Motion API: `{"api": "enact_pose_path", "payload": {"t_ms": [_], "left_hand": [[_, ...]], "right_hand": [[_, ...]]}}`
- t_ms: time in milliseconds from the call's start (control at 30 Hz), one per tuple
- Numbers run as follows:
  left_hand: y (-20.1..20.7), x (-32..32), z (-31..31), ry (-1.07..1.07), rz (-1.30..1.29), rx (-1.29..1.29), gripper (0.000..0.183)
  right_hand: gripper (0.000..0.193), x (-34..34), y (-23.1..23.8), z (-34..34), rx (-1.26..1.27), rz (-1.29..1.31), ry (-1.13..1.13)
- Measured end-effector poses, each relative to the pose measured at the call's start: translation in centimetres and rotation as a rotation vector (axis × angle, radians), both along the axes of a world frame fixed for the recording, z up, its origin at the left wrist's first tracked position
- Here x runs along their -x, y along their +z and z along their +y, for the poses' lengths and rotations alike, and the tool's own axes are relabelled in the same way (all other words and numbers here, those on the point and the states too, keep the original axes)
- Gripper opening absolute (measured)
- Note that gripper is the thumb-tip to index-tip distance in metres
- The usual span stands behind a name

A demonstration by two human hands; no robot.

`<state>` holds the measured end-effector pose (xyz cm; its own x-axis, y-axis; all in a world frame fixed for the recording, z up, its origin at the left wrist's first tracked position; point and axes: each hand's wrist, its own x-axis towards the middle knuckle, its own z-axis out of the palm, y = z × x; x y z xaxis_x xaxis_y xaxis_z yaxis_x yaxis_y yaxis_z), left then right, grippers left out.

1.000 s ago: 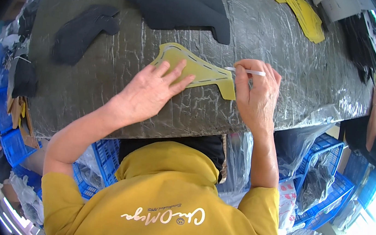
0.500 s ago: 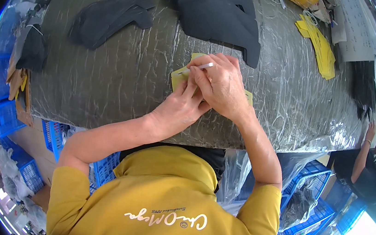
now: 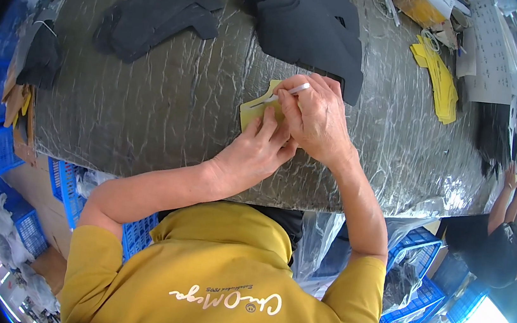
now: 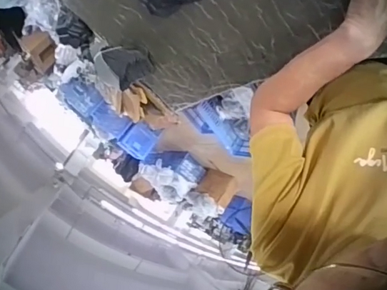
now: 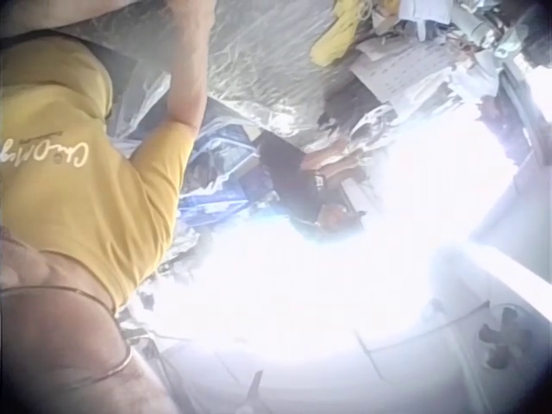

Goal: Tracing shoe patterns onto material components using a template and a marking pen.

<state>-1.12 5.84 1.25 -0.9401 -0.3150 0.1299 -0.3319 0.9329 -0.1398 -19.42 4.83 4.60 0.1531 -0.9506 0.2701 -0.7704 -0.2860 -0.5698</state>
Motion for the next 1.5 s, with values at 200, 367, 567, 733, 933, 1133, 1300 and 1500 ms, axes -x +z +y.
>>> {"api": "enact_pose_path", "payload": {"t_ms": [200,367,567,733,933,1133,1300,1500], "left_hand": [[0.7,0.0,0.0,-0.013,-0.074,0.008,0.049],[0.9,-0.1,-0.1,-0.013,-0.139,0.016,0.051],[1.2,0.0,-0.3,-0.013,-0.062,0.002,0.051],[1.3,-0.1,-0.3,-0.009,-0.073,-0.013,0.054],[1.5,0.0,-0.4,-0.02,-0.095,-0.02,0.057],[1.4,0.0,-0.4,-0.024,-0.086,-0.036,0.059],[1.5,0.0,-0.5,-0.03,-0.086,-0.042,0.06],[1.7,0.1,-0.6,-0.036,-0.07,-0.043,0.058]], "right_hand": [[0.008,0.6,-0.6,-0.2,0.028,-0.018,-0.1],[0.008,0.7,-0.1,-0.3,-0.003,-0.012,-0.015],[0.01,1.3,-0.7,-0.2,0.063,0.02,-0.077],[0.01,1.1,-1.1,-0.1,0.071,-0.005,-0.168],[0.01,1.6,-0.9,0.4,0.073,-0.008,-0.2],[0.008,1.9,-1.3,1.0,0.139,0.0,-0.194],[0.003,2.3,-1.1,2.1,0.181,0.055,-0.246],[0.003,2.3,-0.9,3.3,0.195,0.072,-0.273]]}}
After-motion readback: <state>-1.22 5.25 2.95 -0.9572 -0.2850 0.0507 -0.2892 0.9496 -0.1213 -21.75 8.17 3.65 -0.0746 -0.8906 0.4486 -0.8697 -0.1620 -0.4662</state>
